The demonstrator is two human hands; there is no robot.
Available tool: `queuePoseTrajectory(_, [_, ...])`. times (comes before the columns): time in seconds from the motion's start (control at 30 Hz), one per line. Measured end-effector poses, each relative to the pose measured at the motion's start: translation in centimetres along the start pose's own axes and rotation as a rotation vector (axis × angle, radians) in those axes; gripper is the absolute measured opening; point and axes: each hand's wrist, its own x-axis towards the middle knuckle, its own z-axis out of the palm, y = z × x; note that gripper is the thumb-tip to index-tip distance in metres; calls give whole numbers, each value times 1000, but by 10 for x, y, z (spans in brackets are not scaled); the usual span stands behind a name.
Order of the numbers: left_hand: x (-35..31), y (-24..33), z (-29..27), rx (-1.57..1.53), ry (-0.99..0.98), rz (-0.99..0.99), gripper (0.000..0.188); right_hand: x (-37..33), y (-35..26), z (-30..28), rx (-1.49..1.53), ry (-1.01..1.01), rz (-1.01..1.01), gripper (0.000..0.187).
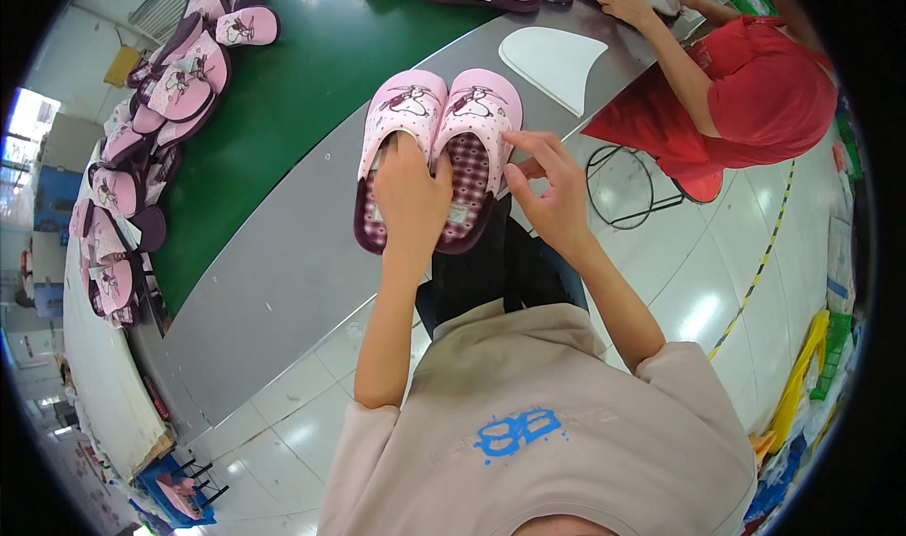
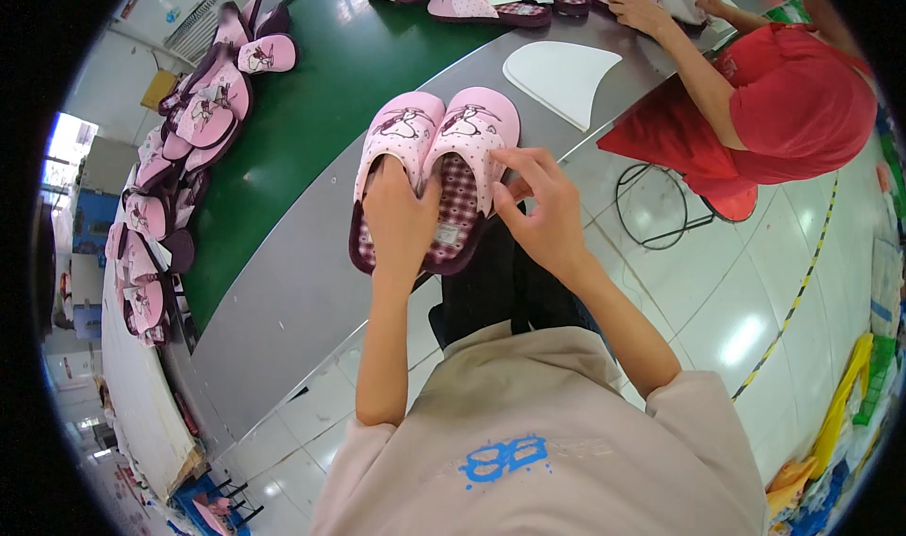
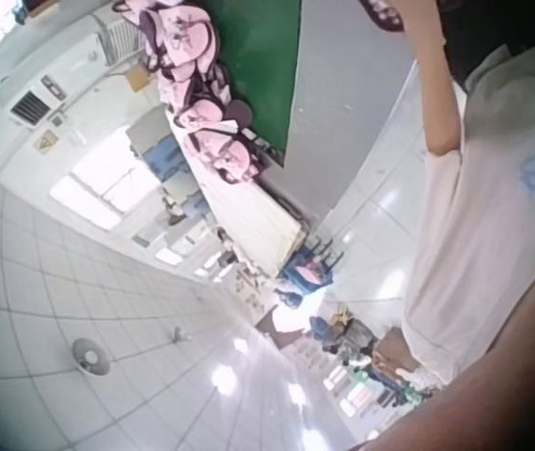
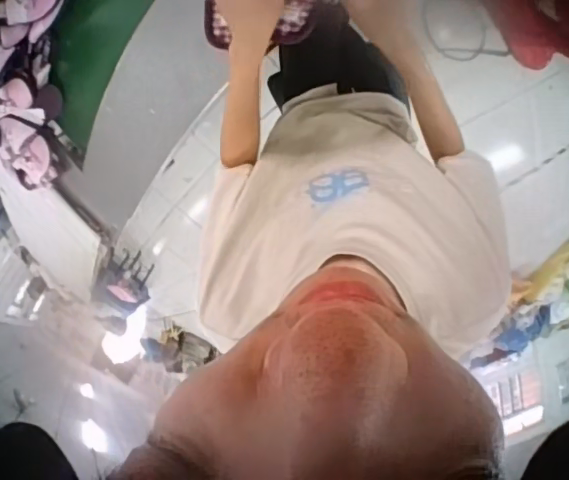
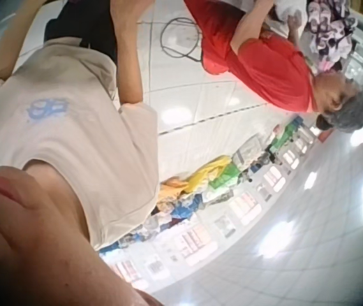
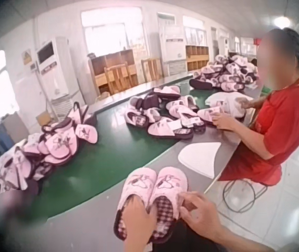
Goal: The person inserts white paper inserts into pink cartoon-patterned slippers on a green conveyor belt. They handle each slipper individually, place the insert inside, and move the finished pair down the line.
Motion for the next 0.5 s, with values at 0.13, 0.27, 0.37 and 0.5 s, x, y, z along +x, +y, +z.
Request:
queuePoseTrajectory(0.13, [9,-13,-1,32,60,15,32,0,5,-9,95,-18,15,27])
queuePoseTrajectory(0.27, [13,-23,-41,26,18,-104,41,8,17,-23,97,28,15,24])
queuePoseTrajectory(0.37, [3,-50,-93,141,67,-174,35,17,34,-33,60,15,28,24])
queuePoseTrajectory(0.5, [-6,-105,-152,178,273,-215,30,31,42,-28,61,15,95,22])
